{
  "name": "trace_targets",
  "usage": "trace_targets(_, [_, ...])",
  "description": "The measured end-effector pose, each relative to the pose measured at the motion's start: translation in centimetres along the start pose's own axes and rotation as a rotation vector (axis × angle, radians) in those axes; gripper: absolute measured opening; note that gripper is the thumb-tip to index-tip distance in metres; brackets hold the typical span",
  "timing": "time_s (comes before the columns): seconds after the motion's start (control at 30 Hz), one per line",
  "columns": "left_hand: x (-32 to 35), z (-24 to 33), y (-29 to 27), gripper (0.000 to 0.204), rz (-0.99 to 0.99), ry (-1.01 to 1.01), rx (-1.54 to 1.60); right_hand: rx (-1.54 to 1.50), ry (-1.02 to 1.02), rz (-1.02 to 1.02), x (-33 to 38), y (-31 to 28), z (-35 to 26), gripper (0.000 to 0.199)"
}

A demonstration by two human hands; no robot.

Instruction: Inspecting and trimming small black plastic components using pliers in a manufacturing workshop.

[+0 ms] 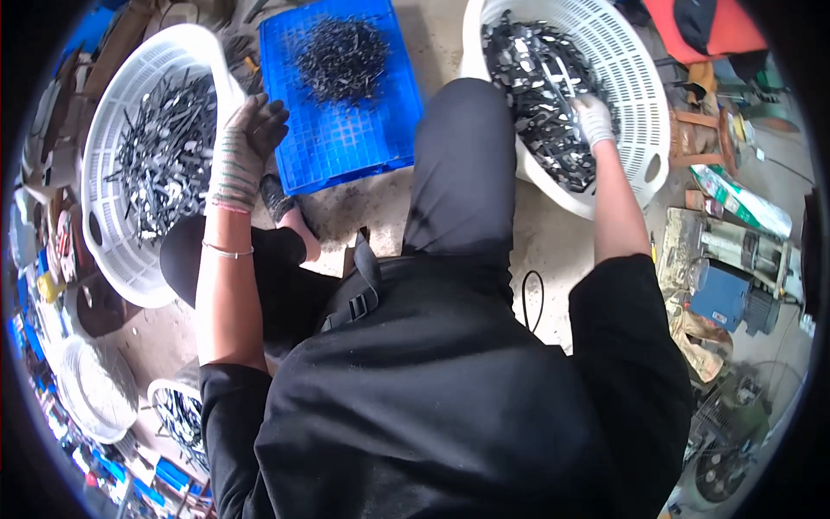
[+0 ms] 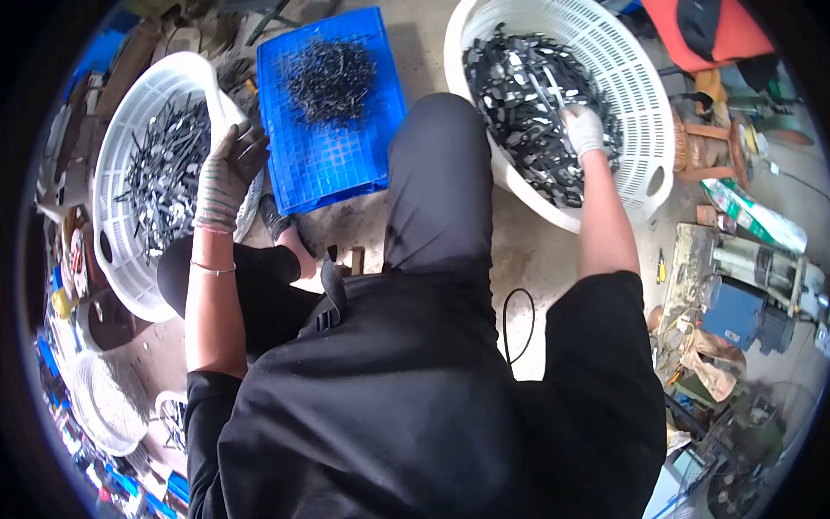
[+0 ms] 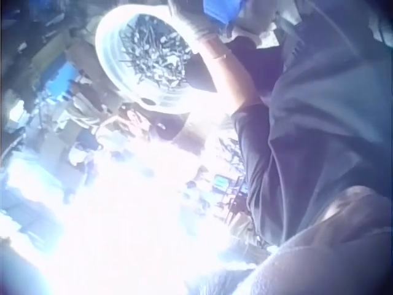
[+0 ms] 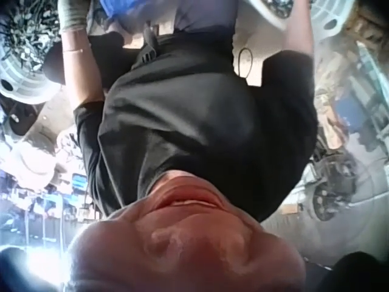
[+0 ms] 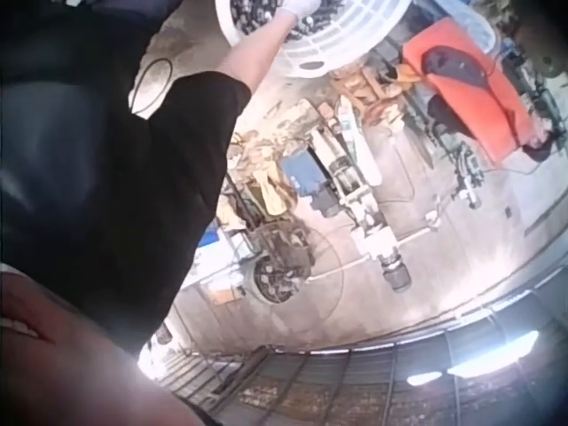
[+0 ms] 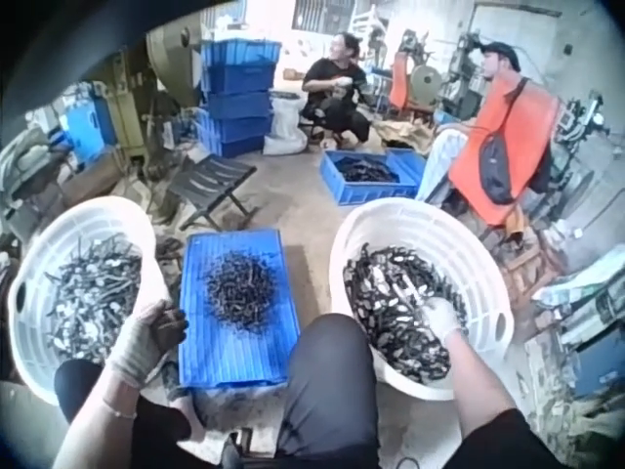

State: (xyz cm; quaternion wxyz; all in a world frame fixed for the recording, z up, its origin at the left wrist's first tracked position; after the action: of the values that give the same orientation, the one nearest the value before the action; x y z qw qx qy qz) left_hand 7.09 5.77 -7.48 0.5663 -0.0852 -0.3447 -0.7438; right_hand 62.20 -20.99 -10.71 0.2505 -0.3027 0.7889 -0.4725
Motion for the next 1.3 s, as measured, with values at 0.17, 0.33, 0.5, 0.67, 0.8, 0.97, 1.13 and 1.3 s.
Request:
trace_targets(0.17, [4.5, 2.2, 7.2, 0.040, -0.106, 0.376, -0.348, -0.131, -0.346, -0.169, -0.9, -7.8, -17.1, 0.029])
trace_targets(0.33, [10.7, 4.7, 12.6, 0.045, 0.008, 1.560, -1.034, 0.095, -1.171, -0.444, 4.0, -5.7, -35.3, 0.021])
trace_targets(0.5, [8.5, 3.3, 8.6, 0.014, 0.096, 0.866, -0.892, -0.117, -1.295, -0.269, 6.8, -3.0, -45.8, 0.018])
trace_targets(0.67, [7.7, 3.6, 4.7, 0.014, 0.103, 0.275, -0.027, -0.897, -0.249, -0.213, 9.8, 0.0, -44.2, 0.025])
trace_targets(0.8, [7.8, 3.7, 5.0, 0.016, 0.056, 0.270, 0.093, -1.107, -0.087, -0.711, 14.4, 5.3, -44.4, 0.037])
trace_targets(0.97, [8.9, 3.8, 6.4, 0.015, -0.047, 0.182, 0.208, -1.424, 0.103, -0.863, 14.9, 4.0, -45.5, 0.019])
trace_targets(1.13, [10.7, 4.9, 8.2, 0.020, -0.232, 0.187, 0.020, -1.636, 0.151, -0.770, 16.1, 2.7, -44.2, 0.021])
trace_targets(1.3, [13.4, 7.6, 6.0, 0.014, -0.305, -0.005, -0.108, -1.678, 0.187, -0.953, 17.4, -1.0, -44.5, 0.025])
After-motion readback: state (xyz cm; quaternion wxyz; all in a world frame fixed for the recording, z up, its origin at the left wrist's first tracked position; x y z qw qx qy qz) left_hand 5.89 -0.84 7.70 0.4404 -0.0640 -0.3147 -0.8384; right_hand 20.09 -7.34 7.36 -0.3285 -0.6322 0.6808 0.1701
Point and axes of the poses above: each hand's wrist, its own x-axis away from the middle knuckle, its own y-axis out of the palm, z = x × y, the point moved 4 cm from there along -x, towards the middle knuckle, and after that the axes turned 5 degrees about z, right-handed, at the moved point
